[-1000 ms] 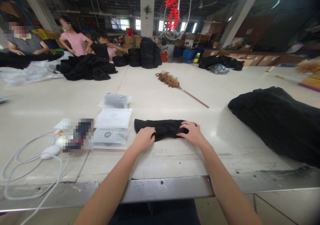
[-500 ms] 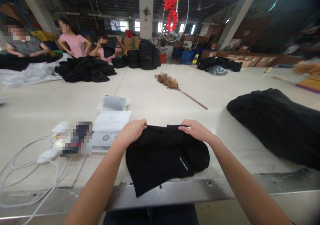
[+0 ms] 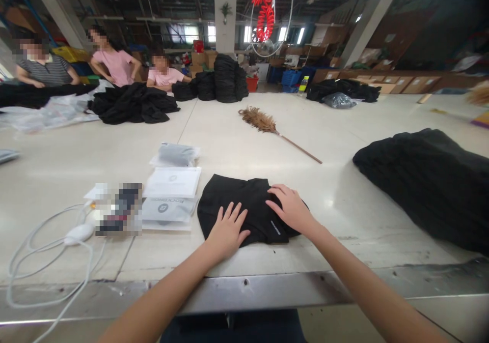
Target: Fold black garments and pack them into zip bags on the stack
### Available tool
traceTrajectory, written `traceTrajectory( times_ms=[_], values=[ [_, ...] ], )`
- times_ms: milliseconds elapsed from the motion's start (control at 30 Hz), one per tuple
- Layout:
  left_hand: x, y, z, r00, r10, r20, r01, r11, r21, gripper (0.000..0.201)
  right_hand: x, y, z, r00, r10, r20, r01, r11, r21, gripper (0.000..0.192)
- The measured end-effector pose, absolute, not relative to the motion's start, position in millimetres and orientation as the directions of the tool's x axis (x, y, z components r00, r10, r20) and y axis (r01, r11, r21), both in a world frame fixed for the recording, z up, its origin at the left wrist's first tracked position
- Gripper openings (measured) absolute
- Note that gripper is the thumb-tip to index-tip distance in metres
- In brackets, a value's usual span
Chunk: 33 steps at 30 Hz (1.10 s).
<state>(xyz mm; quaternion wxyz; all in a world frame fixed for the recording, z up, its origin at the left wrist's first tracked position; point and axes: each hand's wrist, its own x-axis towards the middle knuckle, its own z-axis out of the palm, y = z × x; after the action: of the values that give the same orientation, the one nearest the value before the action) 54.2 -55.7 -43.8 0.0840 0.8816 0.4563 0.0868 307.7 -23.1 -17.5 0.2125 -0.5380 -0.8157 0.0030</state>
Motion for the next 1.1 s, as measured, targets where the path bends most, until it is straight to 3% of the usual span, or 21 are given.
traceTrajectory(
  times_ms=[100, 200, 400, 633, 833, 967, 1100],
  values=[
    [50.8, -63.7, -51.7, 0.525, 0.85, 0.049, 0.821, -0.521, 0.236, 0.068, 324.8, -66.8, -42.2, -0.339, 0.889, 0.308, 0.861, 0.425, -0.278, 0.043],
    [49.6, -66.4, -46.9, 0.551, 0.835, 0.023, 0.802, -0.536, 0.262, 0.069, 338.4, -95.4, -60.5, -0.418, 0.883, 0.214, 0.851, 0.463, -0.247, 0.055],
    [38.6, -73.2, -39.4, 0.645, 0.764, -0.023, 0.729, -0.605, 0.319, 0.071, 352.4, -107.8, -52.1, -0.465, 0.873, 0.145, 0.843, 0.487, -0.227, 0.074],
    [38.2, -75.4, -21.5, 0.587, 0.809, 0.036, 0.751, -0.561, 0.349, 0.04, 354.5, -78.5, -34.9, -0.091, 0.97, 0.226, 0.937, 0.16, -0.312, 0.044],
    [67.8, -56.6, -25.3, 0.483, 0.851, 0.205, 0.81, -0.523, 0.263, 0.04, 331.5, -39.8, -39.1, -0.113, 0.953, 0.28, 0.987, 0.141, -0.08, 0.028],
    [70.7, -45.7, -46.9, 0.453, 0.878, 0.155, 0.852, -0.478, 0.216, 0.057, 335.6, -19.1, -46.1, -0.125, 0.964, 0.233, 0.992, 0.114, 0.061, 0.015],
    [62.4, -38.4, -58.4, 0.428, 0.894, 0.134, 0.867, -0.448, 0.218, 0.061, 350.3, 1.2, -44.2, -0.09, 0.966, 0.243, 0.992, 0.065, 0.109, 0.013]
  ],
)
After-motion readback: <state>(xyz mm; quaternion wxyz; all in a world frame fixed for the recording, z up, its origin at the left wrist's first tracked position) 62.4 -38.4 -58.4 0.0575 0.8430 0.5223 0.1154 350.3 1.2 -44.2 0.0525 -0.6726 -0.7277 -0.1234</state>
